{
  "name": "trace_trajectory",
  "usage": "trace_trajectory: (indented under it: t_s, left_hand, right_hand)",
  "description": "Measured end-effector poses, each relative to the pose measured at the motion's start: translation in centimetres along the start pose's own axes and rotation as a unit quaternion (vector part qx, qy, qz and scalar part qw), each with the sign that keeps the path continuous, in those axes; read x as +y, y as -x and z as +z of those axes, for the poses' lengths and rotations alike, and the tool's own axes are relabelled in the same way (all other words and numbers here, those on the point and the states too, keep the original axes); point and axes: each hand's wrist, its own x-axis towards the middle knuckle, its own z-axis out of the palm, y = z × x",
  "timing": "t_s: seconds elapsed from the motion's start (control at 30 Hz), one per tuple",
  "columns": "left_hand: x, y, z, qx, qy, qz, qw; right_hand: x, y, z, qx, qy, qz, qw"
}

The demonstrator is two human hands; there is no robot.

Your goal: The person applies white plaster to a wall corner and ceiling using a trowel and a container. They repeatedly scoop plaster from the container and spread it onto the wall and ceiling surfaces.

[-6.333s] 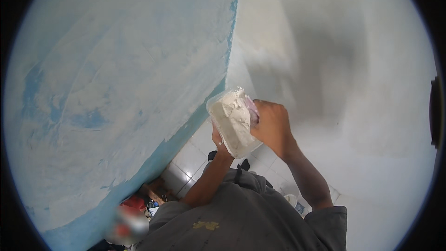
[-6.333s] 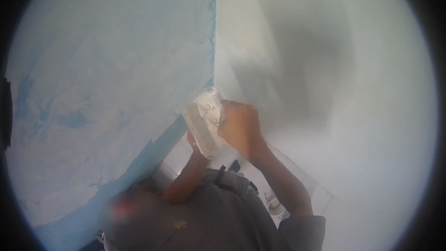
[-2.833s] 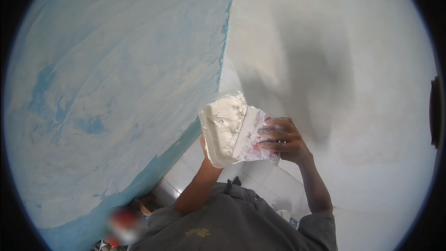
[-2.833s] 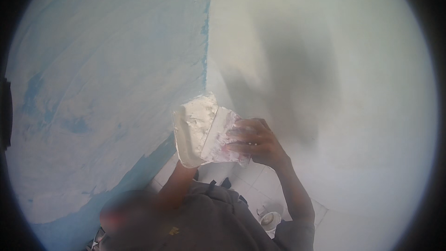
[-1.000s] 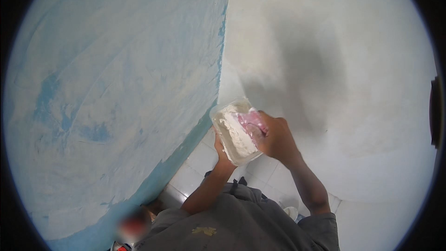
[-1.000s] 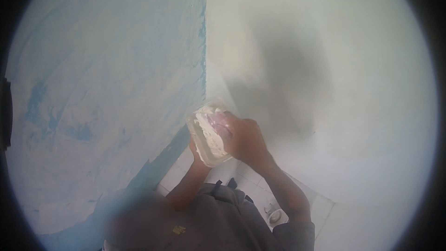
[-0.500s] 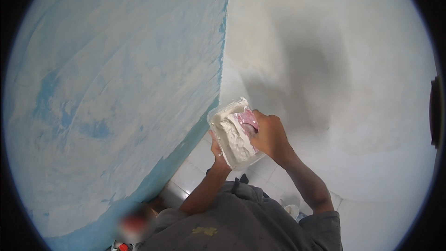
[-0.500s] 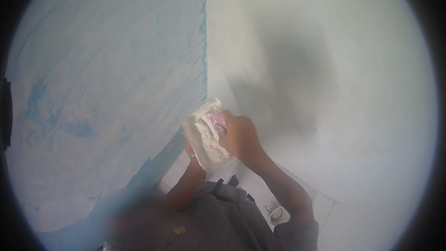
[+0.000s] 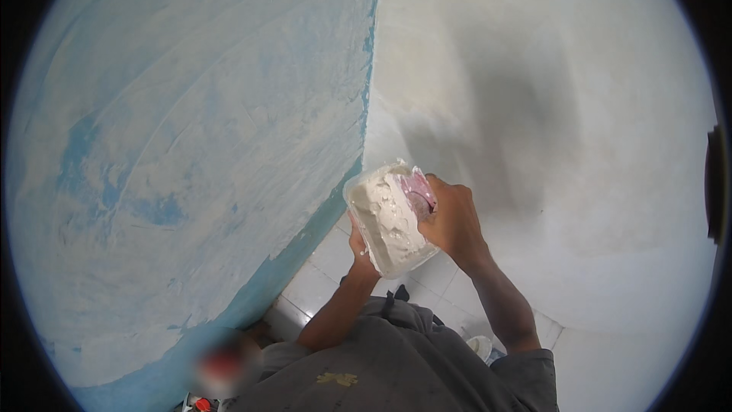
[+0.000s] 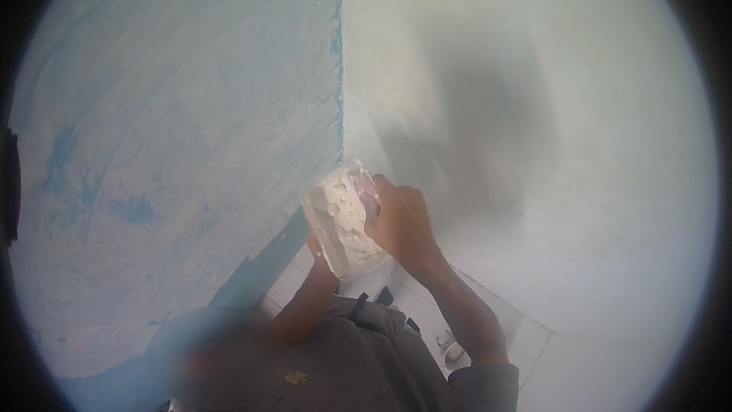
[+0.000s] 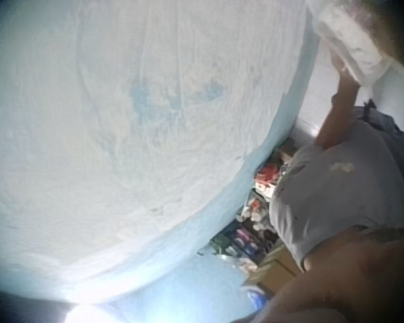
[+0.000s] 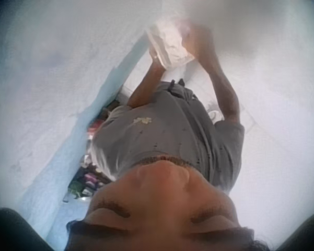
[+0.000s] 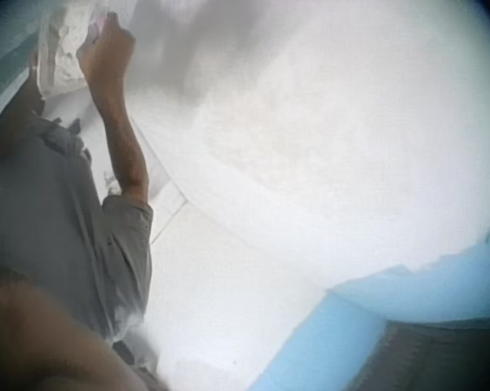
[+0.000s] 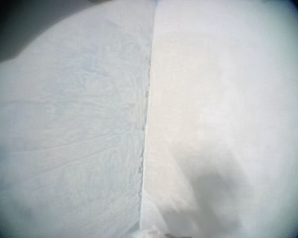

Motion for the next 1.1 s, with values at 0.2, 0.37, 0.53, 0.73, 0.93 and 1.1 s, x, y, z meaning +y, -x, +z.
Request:
trace_trajectory:
  t_s: [0.2, 0.37, 0.53, 0.73, 0.93, 1.1]
  left_hand:
    - [0.9, 1.7, 5.7, 0.189, 0.03, -0.046, 0.98]
    - [-2.8, 1.7, -2.8, 0.013, -0.014, -0.027, 0.999]
    - [-3.2, 1.6, -3.6, 0.122, 0.049, -0.05, 0.99]
    - [-3.2, 0.8, -5.4, 0.097, -0.063, -0.026, 0.993]
    - [-2.8, -0.7, -5.9, 0.149, -0.007, -0.057, 0.987]
    - [-3.8, -1.0, -6.1, 0.075, 0.021, -0.073, 0.994]
  right_hand:
    - [-2.6, 1.0, 0.6, 0.025, 0.018, -0.024, 0.999]
    - [2.7, 1.0, 0.3, 0.004, -0.101, -0.003, 0.995]
    - [6.3, 1.1, 3.8, 0.023, -0.037, -0.039, 0.998]
    - [6.0, -0.6, 1.8, 0.013, 0.048, -0.038, 0.998]
    - [7.7, -1.6, 5.2, -0.03, 0.12, -0.007, 0.992]
    - [6.4, -0.2, 3.2, -0.032, -0.01, -0.029, 0.999]
